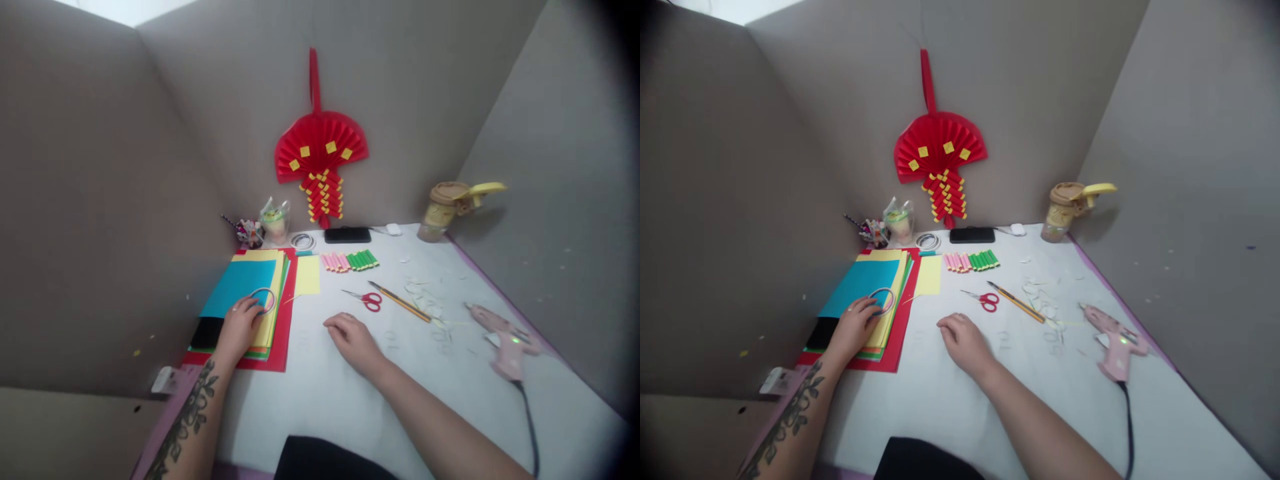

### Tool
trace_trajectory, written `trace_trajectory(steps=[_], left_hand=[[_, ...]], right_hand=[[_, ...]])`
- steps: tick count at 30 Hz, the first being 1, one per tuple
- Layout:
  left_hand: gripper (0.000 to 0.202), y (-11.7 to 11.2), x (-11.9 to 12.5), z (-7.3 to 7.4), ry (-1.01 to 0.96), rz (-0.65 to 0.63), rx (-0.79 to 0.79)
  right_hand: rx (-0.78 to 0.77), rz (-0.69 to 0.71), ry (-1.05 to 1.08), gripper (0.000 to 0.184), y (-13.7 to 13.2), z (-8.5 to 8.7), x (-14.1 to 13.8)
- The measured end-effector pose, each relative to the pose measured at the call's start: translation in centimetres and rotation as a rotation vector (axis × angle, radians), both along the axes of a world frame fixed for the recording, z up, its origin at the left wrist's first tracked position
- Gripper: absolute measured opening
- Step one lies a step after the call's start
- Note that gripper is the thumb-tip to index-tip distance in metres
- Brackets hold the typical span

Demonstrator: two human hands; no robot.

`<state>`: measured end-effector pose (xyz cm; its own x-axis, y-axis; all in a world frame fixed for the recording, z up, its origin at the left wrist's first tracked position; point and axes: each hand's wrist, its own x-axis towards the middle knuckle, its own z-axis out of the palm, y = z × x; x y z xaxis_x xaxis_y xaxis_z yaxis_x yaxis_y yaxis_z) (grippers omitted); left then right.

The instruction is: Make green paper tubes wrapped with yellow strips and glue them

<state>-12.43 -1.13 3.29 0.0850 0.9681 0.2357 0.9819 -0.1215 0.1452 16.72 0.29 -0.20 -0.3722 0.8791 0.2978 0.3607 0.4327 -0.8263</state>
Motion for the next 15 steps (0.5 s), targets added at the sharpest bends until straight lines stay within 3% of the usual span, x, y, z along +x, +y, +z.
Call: trace_trajectory(steps=[6,10,15], left_hand=[[0.018,1.0,0.6,-0.2,-0.080,-0.033,0.062],[0.019,1.9,0.0,1.0,-0.156,0.062,0.128],[0.025,5.2,-1.9,2.4,-0.109,0.186,0.109]], right_hand=[[-0.008,0.013,0.006,0.020,0.0,0.3,0.0],[-0.031,0.010,0.005,0.019,0.0,0.3,0.1],[-0.040,0.046,-0.018,0.020,-0.1,0.0,0.0]])
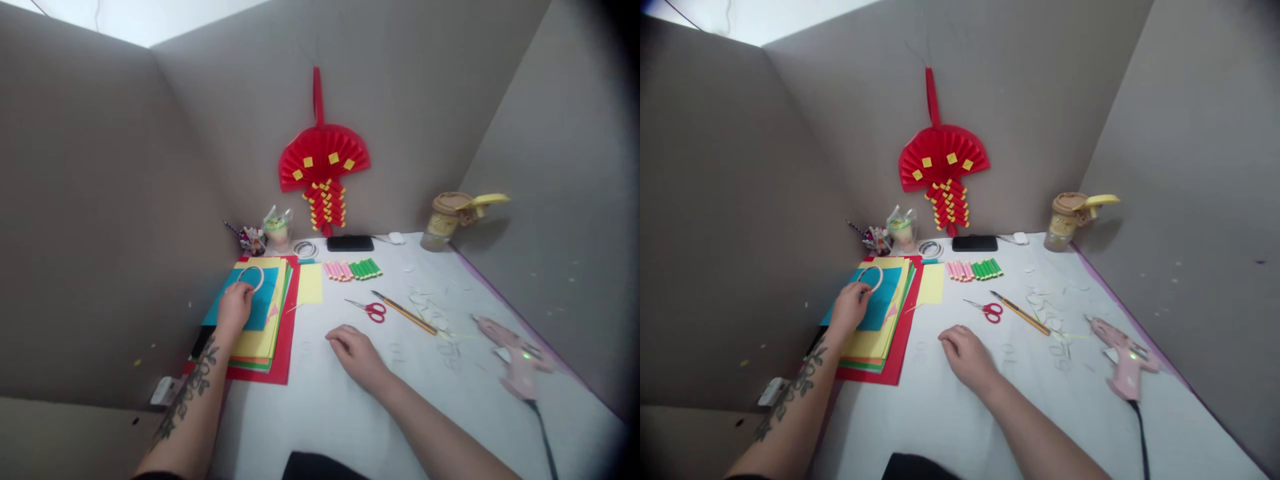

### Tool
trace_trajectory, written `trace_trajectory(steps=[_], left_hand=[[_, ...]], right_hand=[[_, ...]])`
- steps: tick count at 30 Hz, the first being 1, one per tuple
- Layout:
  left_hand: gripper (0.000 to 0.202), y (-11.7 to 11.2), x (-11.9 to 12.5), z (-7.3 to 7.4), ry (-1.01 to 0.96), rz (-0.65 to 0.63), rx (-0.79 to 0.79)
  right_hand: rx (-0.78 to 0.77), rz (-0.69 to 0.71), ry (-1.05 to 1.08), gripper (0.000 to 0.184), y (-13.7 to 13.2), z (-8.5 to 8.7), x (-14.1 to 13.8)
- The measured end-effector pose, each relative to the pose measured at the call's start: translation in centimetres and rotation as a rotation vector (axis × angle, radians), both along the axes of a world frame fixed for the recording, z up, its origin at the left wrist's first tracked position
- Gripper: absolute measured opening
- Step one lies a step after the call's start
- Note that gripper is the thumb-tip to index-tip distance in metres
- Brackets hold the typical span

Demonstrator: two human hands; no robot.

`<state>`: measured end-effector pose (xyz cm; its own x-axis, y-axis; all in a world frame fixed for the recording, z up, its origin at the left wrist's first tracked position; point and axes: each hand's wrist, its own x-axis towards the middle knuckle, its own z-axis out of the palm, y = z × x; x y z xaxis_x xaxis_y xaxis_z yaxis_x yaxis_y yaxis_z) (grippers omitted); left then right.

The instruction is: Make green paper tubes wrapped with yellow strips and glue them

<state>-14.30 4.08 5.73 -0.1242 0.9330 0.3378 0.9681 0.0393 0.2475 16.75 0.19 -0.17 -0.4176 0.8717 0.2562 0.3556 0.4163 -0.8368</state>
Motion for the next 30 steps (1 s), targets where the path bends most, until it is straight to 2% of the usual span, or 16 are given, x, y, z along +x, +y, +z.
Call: trace_trajectory(steps=[3,6,9,11,17,19,21,24,27,28,30], left_hand=[[0.048,0.7,-0.8,-0.3,0.000,-0.005,-0.045],[0.077,-0.6,-1.4,-1.0,0.008,-0.103,-0.307],[0.085,-2.4,-2.2,-1.5,-0.008,-0.149,-0.556],[0.080,-3.0,-2.8,-1.5,0.001,-0.168,-0.578],[0.033,-2.7,-2.9,-0.3,0.190,-0.283,-0.345],[0.028,-2.6,-2.5,0.1,0.249,-0.262,-0.290],[0.025,-2.3,-2.3,0.6,0.290,-0.188,-0.245],[0.028,-1.2,-2.2,2.4,0.316,-0.018,-0.163],[0.031,0.6,-2.3,5.6,0.362,0.144,-0.043],[0.030,1.2,-2.3,7.0,0.404,0.152,0.001],[0.029,2.0,-1.9,10.1,0.495,0.093,0.087]], right_hand=[[-0.005,-0.002,-0.009,0.019,0.0,0.0,0.0],[-0.003,0.004,-0.007,0.020,0.0,0.1,0.1],[-0.001,0.019,-0.009,0.020,0.1,0.1,0.2],[-0.006,0.016,-0.012,0.020,0.1,0.1,0.1],[-0.022,0.003,-0.003,0.020,0.2,0.3,0.2],[-0.022,-0.001,-0.003,0.020,0.3,0.3,0.3],[-0.029,-0.004,-0.006,0.020,0.3,0.2,0.3],[-0.036,0.001,-0.001,0.020,0.3,0.1,0.2],[-0.038,0.002,0.005,0.020,0.3,0.1,0.1],[-0.039,0.000,0.005,0.020,0.3,0.1,0.2],[-0.042,-0.002,0.007,0.020,0.3,0.3,0.2]])
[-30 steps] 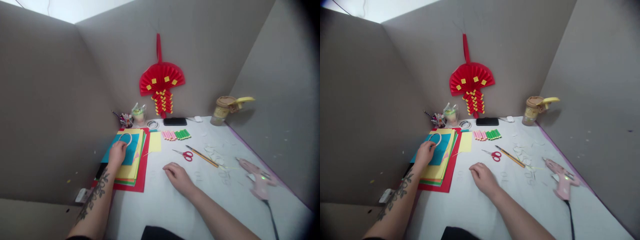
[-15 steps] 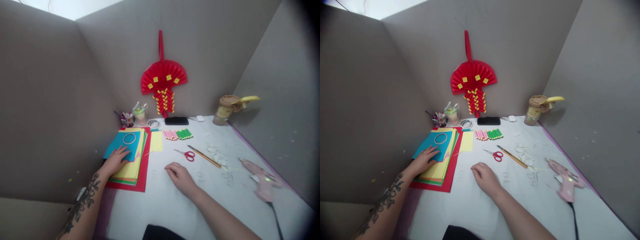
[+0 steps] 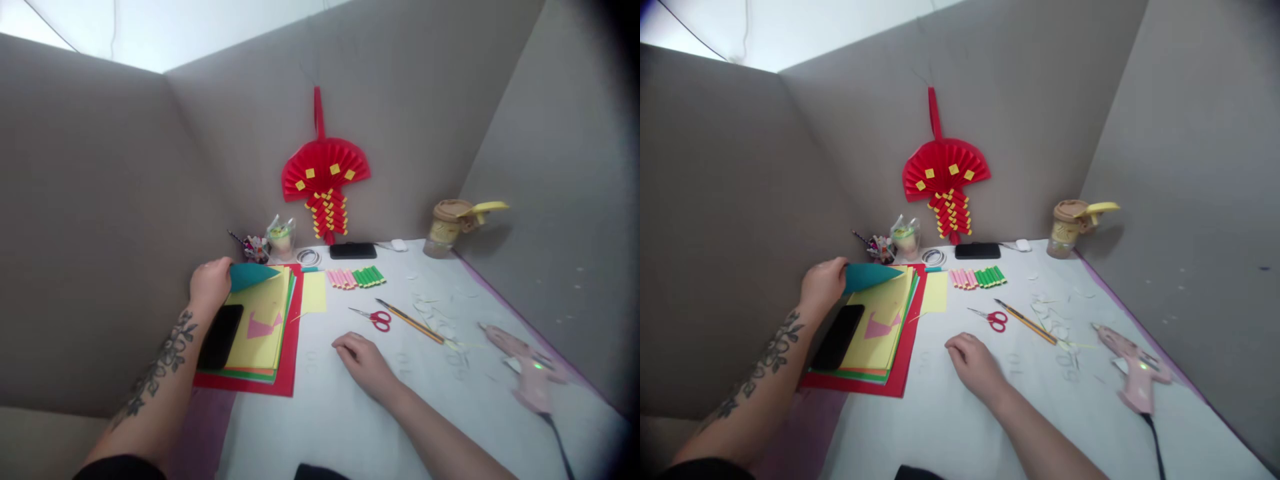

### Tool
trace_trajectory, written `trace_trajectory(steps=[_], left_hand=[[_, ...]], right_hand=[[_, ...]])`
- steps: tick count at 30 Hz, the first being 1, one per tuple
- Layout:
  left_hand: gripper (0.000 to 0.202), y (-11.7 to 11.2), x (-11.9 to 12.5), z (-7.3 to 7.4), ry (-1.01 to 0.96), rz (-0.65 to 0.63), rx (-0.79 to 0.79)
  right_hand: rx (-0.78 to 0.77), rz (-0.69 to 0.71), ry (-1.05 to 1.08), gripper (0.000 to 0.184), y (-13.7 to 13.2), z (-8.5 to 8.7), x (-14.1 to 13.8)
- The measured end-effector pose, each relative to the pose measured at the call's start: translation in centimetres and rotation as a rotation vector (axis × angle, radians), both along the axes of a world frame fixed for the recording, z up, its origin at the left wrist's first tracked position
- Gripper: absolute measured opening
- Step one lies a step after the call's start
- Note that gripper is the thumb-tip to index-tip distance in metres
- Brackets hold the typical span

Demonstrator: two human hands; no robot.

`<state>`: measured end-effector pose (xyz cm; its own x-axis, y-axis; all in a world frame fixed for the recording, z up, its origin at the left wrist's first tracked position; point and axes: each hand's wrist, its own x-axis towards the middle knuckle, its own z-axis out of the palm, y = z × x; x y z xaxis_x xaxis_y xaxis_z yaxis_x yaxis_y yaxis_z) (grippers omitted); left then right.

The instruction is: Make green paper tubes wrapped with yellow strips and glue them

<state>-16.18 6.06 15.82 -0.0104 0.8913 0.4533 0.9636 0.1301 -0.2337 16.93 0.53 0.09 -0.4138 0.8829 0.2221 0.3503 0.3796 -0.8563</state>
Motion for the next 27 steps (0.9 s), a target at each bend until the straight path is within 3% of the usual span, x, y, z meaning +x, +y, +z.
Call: trace_trajectory(steps=[2,5,7,9,11,14,18,21,25,27], left_hand=[[0.028,-0.1,0.8,3.1,0.051,-0.052,0.082],[0.025,-2.0,2.9,6.8,-0.012,-0.120,0.306],[0.023,-3.9,4.7,8.1,-0.162,-0.203,0.472],[0.017,-5.8,6.5,8.0,-0.407,-0.299,0.540],[0.016,-7.0,8.2,6.5,-0.702,-0.363,0.528],[0.015,-7.1,9.8,2.3,-1.174,-0.353,0.447],[0.020,-5.3,10.3,-4.6,-1.704,-0.272,0.265],[0.030,-4.5,10.2,-8.7,-2.042,-0.186,0.076],[0.046,-4.8,10.4,-11.8,-2.292,-0.245,-0.310],[0.053,-5.0,10.5,-12.4,-2.320,-0.301,-0.437]], right_hand=[[-0.001,0.001,0.009,0.020,0.0,0.1,0.0],[-0.018,-0.009,0.041,0.020,0.1,0.1,0.0],[-0.054,-0.042,0.091,0.019,0.2,0.0,0.0],[-0.078,-0.107,0.177,0.029,0.5,-0.1,0.2],[-0.069,-0.158,0.288,0.051,0.9,-0.2,0.5],[-0.065,-0.121,0.478,0.071,1.8,0.0,1.6],[-0.160,-0.054,0.645,0.070,2.7,0.9,3.0],[-0.288,-0.128,0.652,0.067,2.9,1.3,3.4],[-0.378,-0.232,0.662,0.069,2.9,1.2,3.2],[-0.394,-0.224,0.631,0.054,3.0,1.3,3.3]])
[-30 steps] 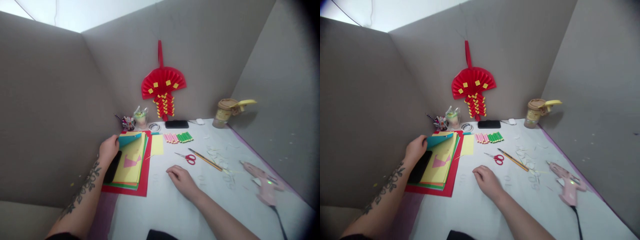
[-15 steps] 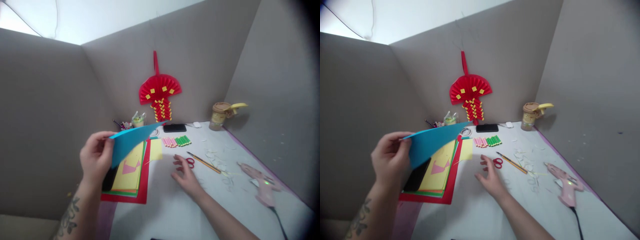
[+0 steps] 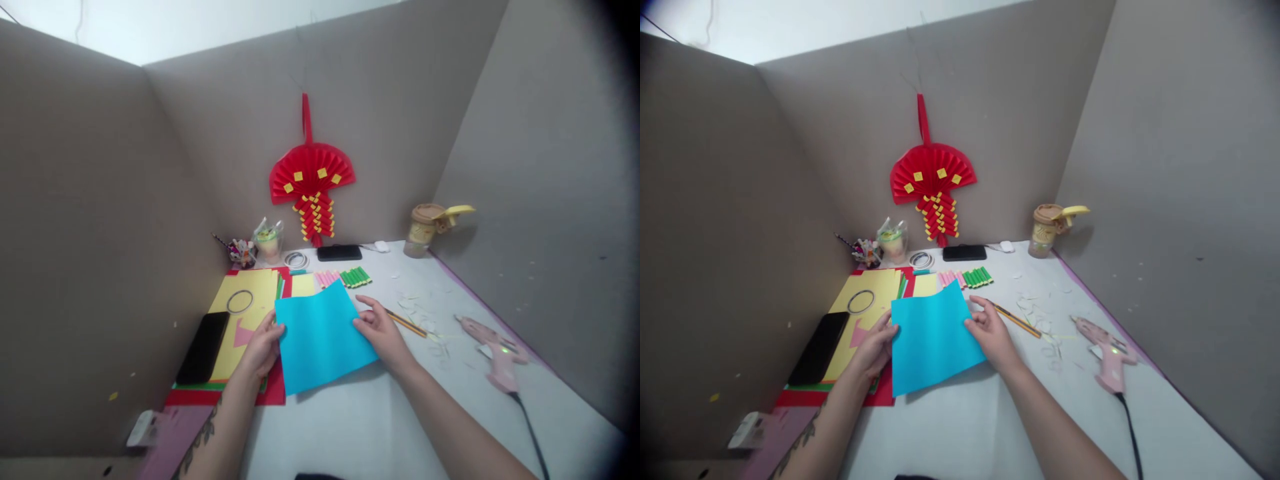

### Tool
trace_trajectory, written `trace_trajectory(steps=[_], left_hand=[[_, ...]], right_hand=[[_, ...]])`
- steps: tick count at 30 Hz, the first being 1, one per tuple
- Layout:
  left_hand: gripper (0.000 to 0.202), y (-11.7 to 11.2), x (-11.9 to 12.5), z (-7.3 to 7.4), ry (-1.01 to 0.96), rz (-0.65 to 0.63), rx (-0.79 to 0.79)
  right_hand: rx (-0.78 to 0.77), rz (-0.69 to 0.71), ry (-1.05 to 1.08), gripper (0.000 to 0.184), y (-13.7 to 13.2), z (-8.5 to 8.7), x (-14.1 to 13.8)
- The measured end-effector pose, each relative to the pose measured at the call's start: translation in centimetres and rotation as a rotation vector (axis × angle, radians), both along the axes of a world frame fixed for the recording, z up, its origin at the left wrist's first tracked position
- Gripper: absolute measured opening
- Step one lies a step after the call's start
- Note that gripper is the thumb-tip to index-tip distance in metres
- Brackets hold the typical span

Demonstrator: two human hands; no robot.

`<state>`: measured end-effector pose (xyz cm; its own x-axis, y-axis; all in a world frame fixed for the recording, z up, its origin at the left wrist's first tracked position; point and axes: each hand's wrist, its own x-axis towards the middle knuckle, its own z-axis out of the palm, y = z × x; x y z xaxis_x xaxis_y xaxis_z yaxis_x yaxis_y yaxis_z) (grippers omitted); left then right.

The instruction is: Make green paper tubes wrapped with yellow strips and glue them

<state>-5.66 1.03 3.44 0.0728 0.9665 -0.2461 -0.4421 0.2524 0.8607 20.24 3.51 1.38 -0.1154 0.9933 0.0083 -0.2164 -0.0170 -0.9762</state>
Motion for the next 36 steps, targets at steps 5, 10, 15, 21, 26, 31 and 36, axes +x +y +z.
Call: trace_trajectory(steps=[5,10,15,21,26,31,36], left_hand=[[0.059,0.0,-0.6,-0.3,-0.035,-0.037,0.012],[0.059,0.3,-1.6,-0.3,-0.041,-0.011,-0.037],[0.059,0.5,-1.9,-0.7,0.002,0.024,-0.032],[0.058,0.4,-2.2,-0.3,0.118,0.073,-0.019],[0.055,0.3,-2.3,-0.2,0.069,0.059,-0.029],[0.054,0.1,-1.4,-0.5,0.042,0.057,-0.016],[0.054,-0.3,-0.2,-0.5,0.060,0.021,-0.025]], right_hand=[[0.084,0.157,-0.108,0.032,-0.2,0.7,0.8],[0.307,0.197,-0.369,0.052,-0.5,0.6,1.2],[0.446,0.207,-0.531,0.015,0.2,0.0,1.4],[0.439,0.193,-0.536,0.018,0.3,0.1,1.7],[0.365,0.120,-0.416,0.019,0.4,-0.4,1.6],[0.255,-0.097,-0.205,0.025,0.4,-1.4,0.5],[-0.008,-0.185,0.078,0.026,0.4,-1.8,-0.8]])
